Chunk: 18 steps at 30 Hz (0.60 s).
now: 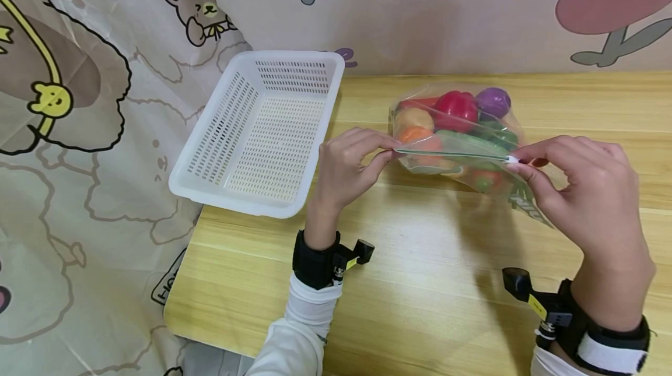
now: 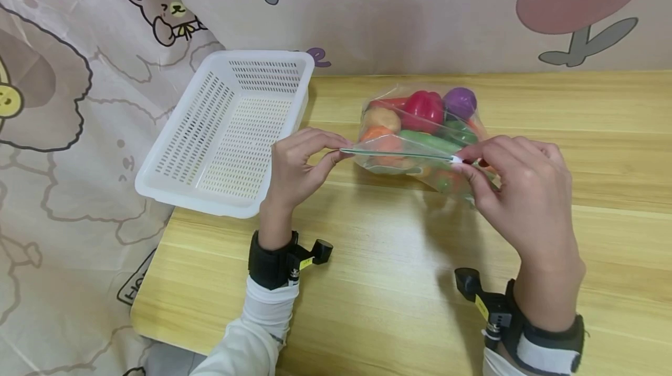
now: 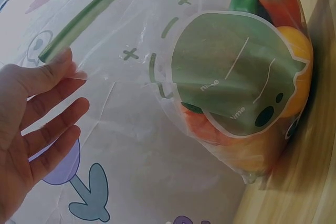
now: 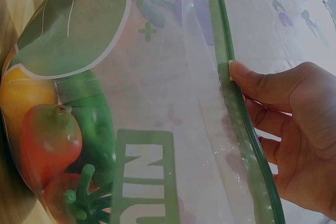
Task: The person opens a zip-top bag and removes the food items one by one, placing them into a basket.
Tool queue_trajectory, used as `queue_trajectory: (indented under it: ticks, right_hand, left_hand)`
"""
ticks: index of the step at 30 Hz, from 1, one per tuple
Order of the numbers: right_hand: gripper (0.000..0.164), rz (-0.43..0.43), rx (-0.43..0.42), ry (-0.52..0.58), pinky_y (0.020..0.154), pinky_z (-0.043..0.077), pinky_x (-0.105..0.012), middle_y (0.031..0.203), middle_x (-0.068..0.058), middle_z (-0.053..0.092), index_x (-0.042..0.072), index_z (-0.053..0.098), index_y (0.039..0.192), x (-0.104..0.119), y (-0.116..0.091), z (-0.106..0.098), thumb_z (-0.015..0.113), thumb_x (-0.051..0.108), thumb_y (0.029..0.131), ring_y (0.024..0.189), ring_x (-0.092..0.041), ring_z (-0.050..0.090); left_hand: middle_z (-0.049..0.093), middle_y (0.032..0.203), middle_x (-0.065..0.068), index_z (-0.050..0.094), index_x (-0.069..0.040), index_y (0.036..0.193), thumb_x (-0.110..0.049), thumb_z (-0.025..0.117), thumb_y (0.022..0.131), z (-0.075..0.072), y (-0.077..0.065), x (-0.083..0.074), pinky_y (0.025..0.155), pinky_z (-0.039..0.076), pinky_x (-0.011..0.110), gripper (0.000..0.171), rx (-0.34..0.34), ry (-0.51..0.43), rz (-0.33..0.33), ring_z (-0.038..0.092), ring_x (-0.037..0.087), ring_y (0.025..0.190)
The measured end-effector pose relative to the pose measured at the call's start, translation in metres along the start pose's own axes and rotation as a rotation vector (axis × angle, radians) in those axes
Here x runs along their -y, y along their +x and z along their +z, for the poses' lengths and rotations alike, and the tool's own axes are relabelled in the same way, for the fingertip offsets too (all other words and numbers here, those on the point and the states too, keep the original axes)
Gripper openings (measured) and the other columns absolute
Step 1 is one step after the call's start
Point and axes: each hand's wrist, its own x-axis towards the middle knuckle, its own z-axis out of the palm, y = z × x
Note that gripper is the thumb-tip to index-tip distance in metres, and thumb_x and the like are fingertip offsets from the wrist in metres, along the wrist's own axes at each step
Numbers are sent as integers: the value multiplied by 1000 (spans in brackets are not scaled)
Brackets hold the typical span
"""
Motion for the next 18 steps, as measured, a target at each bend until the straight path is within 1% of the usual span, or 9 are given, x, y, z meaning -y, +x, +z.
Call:
queue_trajectory:
  ticks: [8, 18]
  right_hand:
    - [68, 1, -5, 0, 67, 20, -20, 73, -16, 67, -3, 69, 82, -1, 0, -1, 43, 59, 90, 86, 31, 28]
    - [68, 1, -7, -4, 66, 19, -20, 72, -17, 66, -3, 69, 80, -2, -1, -2, 42, 59, 91, 86, 32, 28]
  left_hand:
    - [74, 82, 4, 74, -7, 80, -11, 72, 79, -1, 0, 0, 69, 52, 22, 5, 3, 8, -12, 68, 16, 78]
    - [74, 82, 4, 74, -8, 81, -12, 72, 80, -1, -1, 0, 62, 51, 22, 4, -2, 31, -17, 69, 16, 78]
